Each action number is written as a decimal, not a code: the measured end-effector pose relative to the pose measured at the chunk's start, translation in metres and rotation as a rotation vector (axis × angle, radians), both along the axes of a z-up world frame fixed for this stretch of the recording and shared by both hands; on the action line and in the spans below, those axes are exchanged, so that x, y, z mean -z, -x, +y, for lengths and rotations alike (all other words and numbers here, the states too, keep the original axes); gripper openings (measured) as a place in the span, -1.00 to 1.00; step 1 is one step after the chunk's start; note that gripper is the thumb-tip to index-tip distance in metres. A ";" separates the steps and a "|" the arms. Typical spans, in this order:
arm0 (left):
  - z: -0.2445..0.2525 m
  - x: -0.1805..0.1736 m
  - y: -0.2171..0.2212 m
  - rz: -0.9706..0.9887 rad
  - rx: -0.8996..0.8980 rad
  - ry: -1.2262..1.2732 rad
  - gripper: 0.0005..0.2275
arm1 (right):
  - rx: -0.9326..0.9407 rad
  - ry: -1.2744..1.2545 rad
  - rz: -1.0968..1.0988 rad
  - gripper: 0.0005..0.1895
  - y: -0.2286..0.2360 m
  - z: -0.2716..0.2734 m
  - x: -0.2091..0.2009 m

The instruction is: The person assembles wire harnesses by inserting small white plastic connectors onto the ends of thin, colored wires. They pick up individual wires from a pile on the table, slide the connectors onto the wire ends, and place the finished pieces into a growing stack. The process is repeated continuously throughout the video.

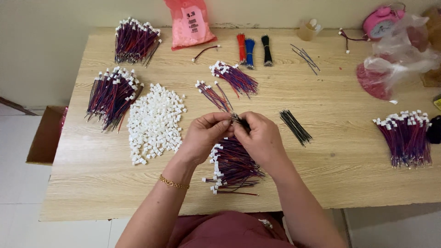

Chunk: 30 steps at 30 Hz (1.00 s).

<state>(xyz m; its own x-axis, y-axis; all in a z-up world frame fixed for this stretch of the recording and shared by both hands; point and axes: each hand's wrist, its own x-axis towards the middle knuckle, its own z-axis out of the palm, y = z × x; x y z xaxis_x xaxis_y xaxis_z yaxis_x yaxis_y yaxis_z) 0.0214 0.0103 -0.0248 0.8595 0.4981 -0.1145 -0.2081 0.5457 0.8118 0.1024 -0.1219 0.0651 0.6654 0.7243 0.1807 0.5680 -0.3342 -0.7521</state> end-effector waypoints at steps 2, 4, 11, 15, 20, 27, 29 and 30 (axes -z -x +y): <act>0.002 0.008 -0.002 0.033 -0.002 -0.046 -0.83 | -0.026 0.008 0.035 -0.77 -0.005 0.002 0.006; 0.006 0.024 -0.006 0.065 -0.004 -0.092 -0.83 | -0.052 0.015 0.069 -0.76 -0.015 0.002 0.017; 0.035 0.044 -0.016 0.438 -0.068 -1.177 -0.85 | 0.176 -0.035 0.226 -0.70 -0.051 -0.006 0.025; 0.078 0.055 -0.061 0.516 -0.237 -1.555 -0.91 | 0.213 -0.072 0.286 -0.69 -0.065 0.000 0.039; 0.135 0.087 -0.127 0.599 -0.204 -1.929 -0.90 | 0.137 -0.071 0.321 -0.73 -0.078 0.008 0.064; 0.148 0.098 -0.142 0.709 -0.058 -2.082 -0.91 | 0.134 -0.171 0.507 -0.70 -0.079 0.009 0.052; 0.148 0.095 -0.138 0.664 -0.077 -2.103 -0.90 | 0.121 -0.227 0.536 -0.72 -0.077 0.012 0.056; 0.148 0.093 -0.135 0.618 -0.095 -2.123 -0.88 | 0.108 -0.282 0.564 -0.74 -0.075 0.013 0.057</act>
